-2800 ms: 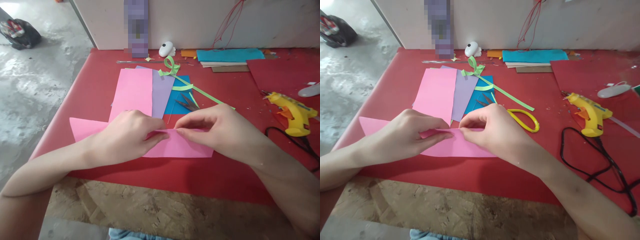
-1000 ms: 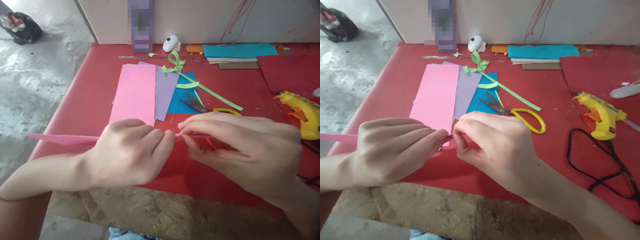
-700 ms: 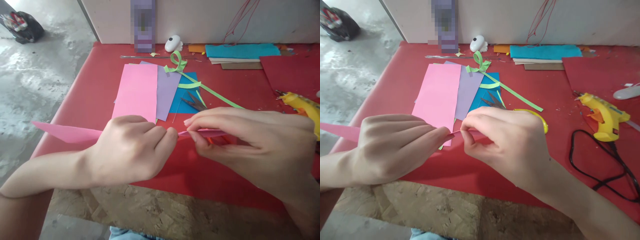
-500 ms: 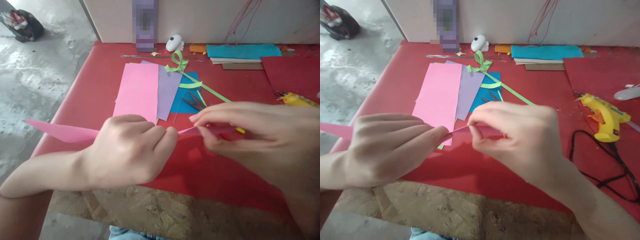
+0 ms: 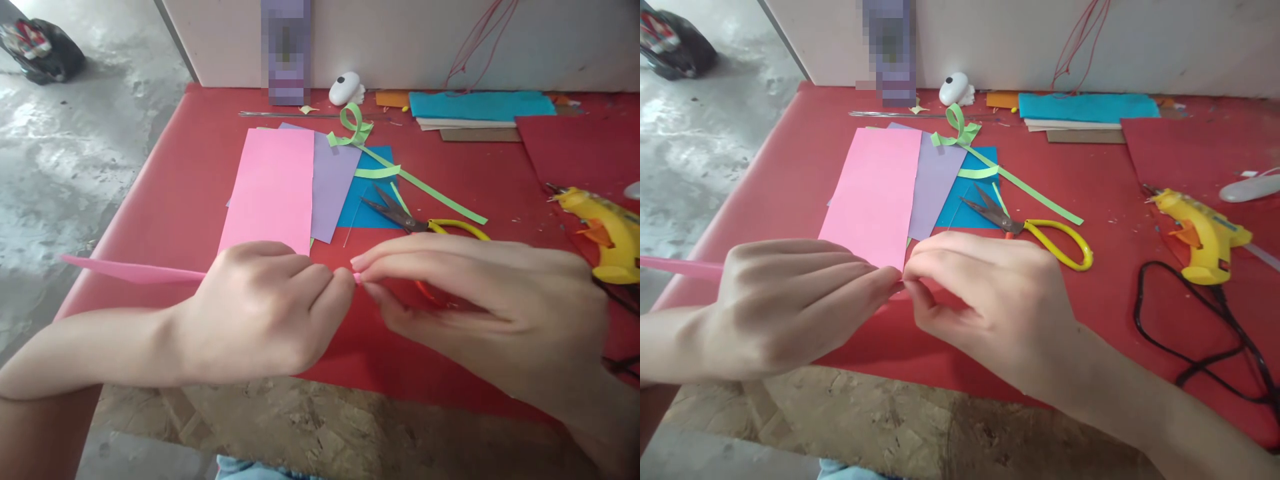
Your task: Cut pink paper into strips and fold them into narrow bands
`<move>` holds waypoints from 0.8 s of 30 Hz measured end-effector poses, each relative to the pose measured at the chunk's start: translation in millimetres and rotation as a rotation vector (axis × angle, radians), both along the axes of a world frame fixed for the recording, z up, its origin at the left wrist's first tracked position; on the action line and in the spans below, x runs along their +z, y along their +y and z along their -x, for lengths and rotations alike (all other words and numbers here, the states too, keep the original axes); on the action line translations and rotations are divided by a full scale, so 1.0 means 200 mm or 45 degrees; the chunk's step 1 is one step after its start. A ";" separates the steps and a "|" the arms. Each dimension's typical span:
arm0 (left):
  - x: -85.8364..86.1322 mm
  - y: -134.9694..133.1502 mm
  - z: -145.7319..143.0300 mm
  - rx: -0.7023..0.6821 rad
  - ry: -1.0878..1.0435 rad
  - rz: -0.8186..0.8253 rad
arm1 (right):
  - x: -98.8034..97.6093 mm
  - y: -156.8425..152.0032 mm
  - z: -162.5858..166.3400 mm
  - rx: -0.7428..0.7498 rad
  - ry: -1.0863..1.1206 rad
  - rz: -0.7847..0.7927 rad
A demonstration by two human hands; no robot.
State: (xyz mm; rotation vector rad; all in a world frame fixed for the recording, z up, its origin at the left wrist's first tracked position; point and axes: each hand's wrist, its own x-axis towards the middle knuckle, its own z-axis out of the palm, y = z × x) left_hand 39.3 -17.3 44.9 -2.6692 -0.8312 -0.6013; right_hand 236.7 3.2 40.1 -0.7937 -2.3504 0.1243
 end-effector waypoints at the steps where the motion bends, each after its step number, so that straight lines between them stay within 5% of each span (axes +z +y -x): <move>1: 0.00 0.00 0.00 -0.004 0.002 -0.004 | 0.00 -0.01 0.00 -0.004 -0.008 -0.007; 13: 0.02 0.00 0.01 0.085 -0.078 -0.014 | 0.03 0.03 -0.03 -0.165 -0.077 -0.118; 24: 0.05 0.03 0.03 0.205 -0.046 0.080 | 0.00 0.13 -0.10 -0.094 -0.068 -0.204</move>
